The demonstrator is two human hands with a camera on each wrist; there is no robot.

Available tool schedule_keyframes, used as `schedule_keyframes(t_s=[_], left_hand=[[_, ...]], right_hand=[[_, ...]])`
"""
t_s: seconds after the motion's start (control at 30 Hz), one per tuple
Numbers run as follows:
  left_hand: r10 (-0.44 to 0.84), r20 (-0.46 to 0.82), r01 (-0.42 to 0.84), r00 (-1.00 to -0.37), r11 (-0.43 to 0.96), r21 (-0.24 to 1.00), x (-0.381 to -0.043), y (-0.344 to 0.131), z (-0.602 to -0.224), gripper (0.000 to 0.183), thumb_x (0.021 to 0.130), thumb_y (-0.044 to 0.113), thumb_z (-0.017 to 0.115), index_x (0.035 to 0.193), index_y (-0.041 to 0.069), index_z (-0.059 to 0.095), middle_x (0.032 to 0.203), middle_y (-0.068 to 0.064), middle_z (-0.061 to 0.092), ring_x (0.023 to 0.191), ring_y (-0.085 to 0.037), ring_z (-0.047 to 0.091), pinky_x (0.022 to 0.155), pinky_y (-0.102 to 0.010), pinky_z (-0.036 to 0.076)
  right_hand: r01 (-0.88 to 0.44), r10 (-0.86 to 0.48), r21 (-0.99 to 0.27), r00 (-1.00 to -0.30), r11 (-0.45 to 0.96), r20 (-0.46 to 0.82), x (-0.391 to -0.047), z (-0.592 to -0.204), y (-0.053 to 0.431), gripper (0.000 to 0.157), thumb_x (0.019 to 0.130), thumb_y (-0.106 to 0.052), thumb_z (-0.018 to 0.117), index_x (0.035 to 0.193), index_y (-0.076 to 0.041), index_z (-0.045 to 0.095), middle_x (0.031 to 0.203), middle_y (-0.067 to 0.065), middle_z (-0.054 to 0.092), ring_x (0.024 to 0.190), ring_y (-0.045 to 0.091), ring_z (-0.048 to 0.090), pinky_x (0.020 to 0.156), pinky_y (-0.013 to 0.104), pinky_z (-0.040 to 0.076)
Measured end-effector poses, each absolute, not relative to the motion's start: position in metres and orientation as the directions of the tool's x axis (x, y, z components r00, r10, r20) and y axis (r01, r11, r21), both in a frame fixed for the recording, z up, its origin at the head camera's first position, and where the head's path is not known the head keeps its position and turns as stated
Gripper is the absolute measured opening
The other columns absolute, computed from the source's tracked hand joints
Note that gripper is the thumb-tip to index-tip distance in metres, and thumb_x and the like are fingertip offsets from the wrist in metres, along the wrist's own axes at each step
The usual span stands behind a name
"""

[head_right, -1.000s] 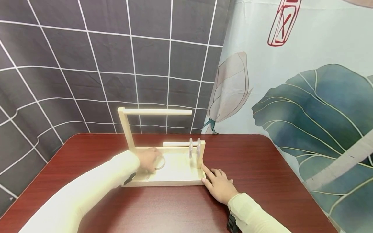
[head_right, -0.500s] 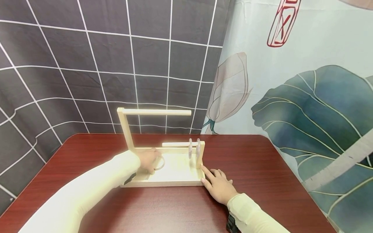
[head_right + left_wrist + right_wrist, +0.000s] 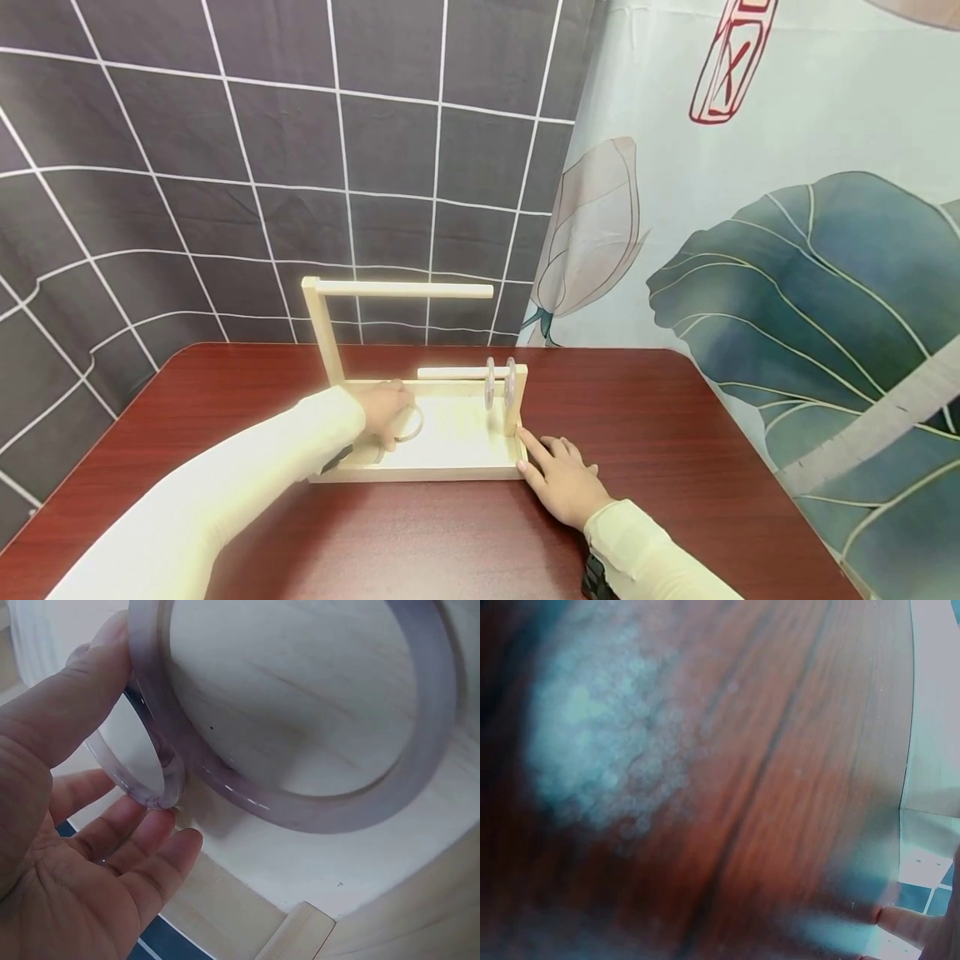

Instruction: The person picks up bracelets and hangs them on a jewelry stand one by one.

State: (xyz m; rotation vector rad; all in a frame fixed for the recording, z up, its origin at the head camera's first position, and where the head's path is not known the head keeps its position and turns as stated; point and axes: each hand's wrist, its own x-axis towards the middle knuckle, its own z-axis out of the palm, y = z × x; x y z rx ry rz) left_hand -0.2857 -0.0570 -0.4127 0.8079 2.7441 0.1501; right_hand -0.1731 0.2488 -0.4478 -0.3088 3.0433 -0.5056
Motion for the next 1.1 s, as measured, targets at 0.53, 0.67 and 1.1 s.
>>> schedule_keyframes(t_s=[0.53,0.67,1.1], left_hand=[[0.538,-0.243,0.509,-0.807,0.843,0.174,-0.2811,-0.0559,-0.4061,0.063,0.06,0.013,0.089,0.116,0.005,0.062,0.111,-0.01,0.053,0.105,-0.025,0.053,0.095,-0.036,0.045],[0.546,-0.241,0.507,-0.802,0.837,0.207,-0.2819,-0.0566,-0.4048,0.059,0.059,0.012,0.089,0.111,0.004,0.063,0.108,-0.011,0.054,0.101,-0.025,0.054,0.093,-0.037,0.045],[0.546,-0.225,0.526,-0.807,0.838,0.148,-0.2906,-0.0545,-0.414,0.044,0.061,0.024,0.085,0.096,0.007,0.064,0.096,-0.007,0.053,0.083,-0.018,0.052,0.077,-0.031,0.048]], right_hand=[[-0.195,-0.205,-0.33,-0.979,0.924,0.003,-0.1721,-0.4486,0.2479,0.054,0.1,-0.05,0.039,0.15,-0.03,0.034,0.137,0.013,0.047,0.131,0.04,0.038,0.084,0.08,0.031],[-0.192,-0.206,-0.332,-0.979,0.923,-0.006,-0.1719,-0.4476,0.2473,0.055,0.1,-0.05,0.039,0.15,-0.03,0.034,0.137,0.014,0.047,0.131,0.041,0.037,0.085,0.08,0.03],[-0.195,-0.207,-0.321,-0.978,0.927,-0.004,-0.1727,-0.4481,0.2492,0.054,0.1,-0.05,0.038,0.15,-0.031,0.034,0.137,0.013,0.047,0.131,0.04,0.038,0.084,0.079,0.032]])
